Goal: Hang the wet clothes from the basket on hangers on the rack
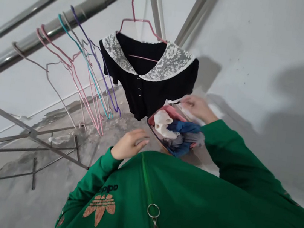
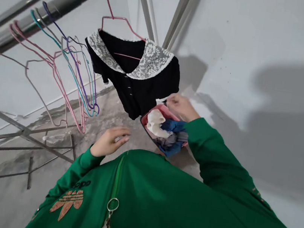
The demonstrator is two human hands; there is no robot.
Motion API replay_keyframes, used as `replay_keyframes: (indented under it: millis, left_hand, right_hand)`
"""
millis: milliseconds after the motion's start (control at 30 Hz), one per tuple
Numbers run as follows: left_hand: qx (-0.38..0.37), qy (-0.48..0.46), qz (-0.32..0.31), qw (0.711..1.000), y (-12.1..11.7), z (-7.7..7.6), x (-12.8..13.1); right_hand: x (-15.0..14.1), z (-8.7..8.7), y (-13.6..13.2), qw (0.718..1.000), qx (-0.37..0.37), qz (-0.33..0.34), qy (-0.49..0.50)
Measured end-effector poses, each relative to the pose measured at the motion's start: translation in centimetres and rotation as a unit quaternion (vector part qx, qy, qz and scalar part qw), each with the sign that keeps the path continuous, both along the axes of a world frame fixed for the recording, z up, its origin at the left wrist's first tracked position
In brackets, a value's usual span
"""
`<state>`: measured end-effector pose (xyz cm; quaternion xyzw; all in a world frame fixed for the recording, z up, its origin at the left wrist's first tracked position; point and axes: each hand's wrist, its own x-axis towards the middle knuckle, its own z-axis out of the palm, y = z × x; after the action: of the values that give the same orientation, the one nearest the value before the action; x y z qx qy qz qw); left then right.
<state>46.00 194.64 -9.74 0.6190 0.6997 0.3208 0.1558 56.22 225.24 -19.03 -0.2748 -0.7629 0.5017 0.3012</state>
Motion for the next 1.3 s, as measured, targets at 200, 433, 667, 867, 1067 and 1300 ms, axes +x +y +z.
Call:
replay_keyframes:
  millis: [200,433,667,867,1067,1300]
  left_hand:
    - [0.124,-0.053,0.198,0.971,11.5,-1.9,-3.2]
    - [0.117,0.013,0.325,0.938,19.7,4.3,-6.1]
    - [-0.034,0.179,0.341,0.922,16.9,3.8,-3.0]
    - [-0.023,0.375,0.309,0.873,13.1,0.3,-2.8]
    - [0.032,0.415,0.348,0.840,9.8,-0.6,-3.4]
    - [0.056,0.390,0.339,0.855,8.5,-0.8,-2.8]
  right_hand:
    - [-3.7,7.9,4.8,0.974,0.199,-0.062,0.090]
    - [-5.3,7.4,-0.4,0.945,0.326,0.029,-0.021]
    - [-4.8,5.8,-2.6,0.952,0.238,0.146,-0.129]
    - [-5.5,5.0,-4.0,0.963,-0.089,0.244,-0.076]
    - [-6.5,5.2,-5.6,0.933,-0.270,0.240,-0.001]
    - [-8.0,8.3,-5.9,0.952,-0.180,0.205,0.140]
